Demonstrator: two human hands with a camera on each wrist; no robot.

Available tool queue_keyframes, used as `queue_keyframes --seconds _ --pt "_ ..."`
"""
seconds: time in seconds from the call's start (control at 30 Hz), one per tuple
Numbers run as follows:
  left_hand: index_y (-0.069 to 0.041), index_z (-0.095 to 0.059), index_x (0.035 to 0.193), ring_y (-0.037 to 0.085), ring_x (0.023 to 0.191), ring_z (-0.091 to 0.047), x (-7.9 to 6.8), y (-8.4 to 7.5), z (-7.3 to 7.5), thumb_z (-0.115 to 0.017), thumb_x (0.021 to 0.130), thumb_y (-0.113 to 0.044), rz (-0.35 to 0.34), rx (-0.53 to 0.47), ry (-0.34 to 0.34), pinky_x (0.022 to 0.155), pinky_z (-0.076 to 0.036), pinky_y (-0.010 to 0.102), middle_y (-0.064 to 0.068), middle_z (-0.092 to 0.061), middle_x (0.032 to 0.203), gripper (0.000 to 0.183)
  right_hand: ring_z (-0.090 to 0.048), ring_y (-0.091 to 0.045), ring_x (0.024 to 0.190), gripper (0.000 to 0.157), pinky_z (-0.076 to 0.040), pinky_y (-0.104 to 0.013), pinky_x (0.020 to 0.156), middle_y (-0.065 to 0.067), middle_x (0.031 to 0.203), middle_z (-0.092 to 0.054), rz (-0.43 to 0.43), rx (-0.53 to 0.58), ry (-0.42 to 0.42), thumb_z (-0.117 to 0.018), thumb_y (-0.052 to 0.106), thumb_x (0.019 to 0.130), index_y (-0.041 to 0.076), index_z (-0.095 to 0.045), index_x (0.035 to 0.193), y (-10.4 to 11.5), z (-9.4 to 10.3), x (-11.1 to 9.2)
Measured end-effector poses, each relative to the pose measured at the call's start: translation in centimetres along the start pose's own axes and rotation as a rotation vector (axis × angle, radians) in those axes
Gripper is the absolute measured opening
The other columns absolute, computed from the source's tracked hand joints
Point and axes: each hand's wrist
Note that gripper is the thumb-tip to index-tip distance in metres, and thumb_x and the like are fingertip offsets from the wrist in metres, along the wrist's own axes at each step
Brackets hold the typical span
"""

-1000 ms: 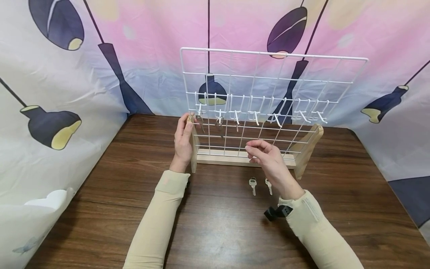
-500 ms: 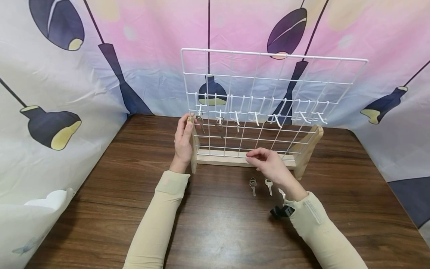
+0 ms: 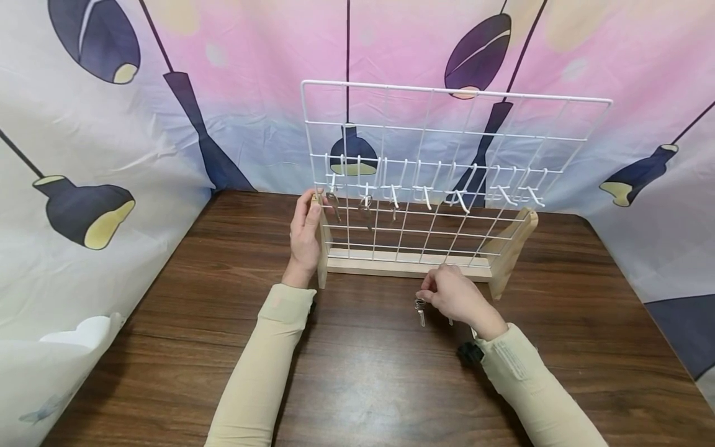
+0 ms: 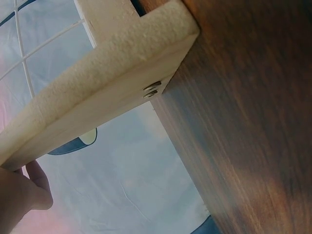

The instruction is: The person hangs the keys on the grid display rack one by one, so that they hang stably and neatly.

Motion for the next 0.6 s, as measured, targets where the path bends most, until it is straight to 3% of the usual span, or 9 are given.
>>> queue_keyframes --seconds 0.27,0.47,0.6 --pt "0.017 -0.039 0.129 0.027 0.093 -0.054 -0.02 0.04 0.03 -0.034 0.103 -0.007 0.003 -0.003 -0.001 0.092 -0.043 0.034 0.004 -0.054 0.104 0.036 -0.043 -0.024 0.082 0.022 -0.041 -0.038 0.074 -0.001 0.083 -0.052 0.021 -0.114 0.055 -0.077 0.038 0.081 0.021 -0.065 0.073 -0.43 -0.29 -0.4" --pt "0.015 -0.04 0.129 0.04 0.094 -0.052 -0.04 -0.01 0.03 -0.035 0.103 -0.012 0.007 0.016 -0.005 0.092 -0.044 0.034 0.002 -0.054 0.104 0.038 -0.043 -0.024 0.082 0.022 -0.041 -0.038 0.074 -0.001 0.083 -0.052 0.035 -0.124 0.057 -0.077 0.034 0.082 0.02 -0.065 0.073 -0.4 -0.37 -0.32" --pt "0.013 -0.041 0.129 0.036 0.094 -0.053 -0.03 0.03 0.04 -0.036 0.103 -0.015 0.008 0.026 -0.007 0.092 -0.044 0.034 0.002 -0.054 0.104 0.038 -0.045 -0.024 0.083 0.021 -0.042 -0.039 0.074 0.0 0.083 -0.053 0.043 -0.117 0.053 -0.077 0.034 0.082 0.02 -0.065 0.073 -0.38 -0.39 -0.29"
Point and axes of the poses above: each hand's wrist, its own x-axis towards the middle knuckle, its own z-axis out of the back of the hand, y = z × x
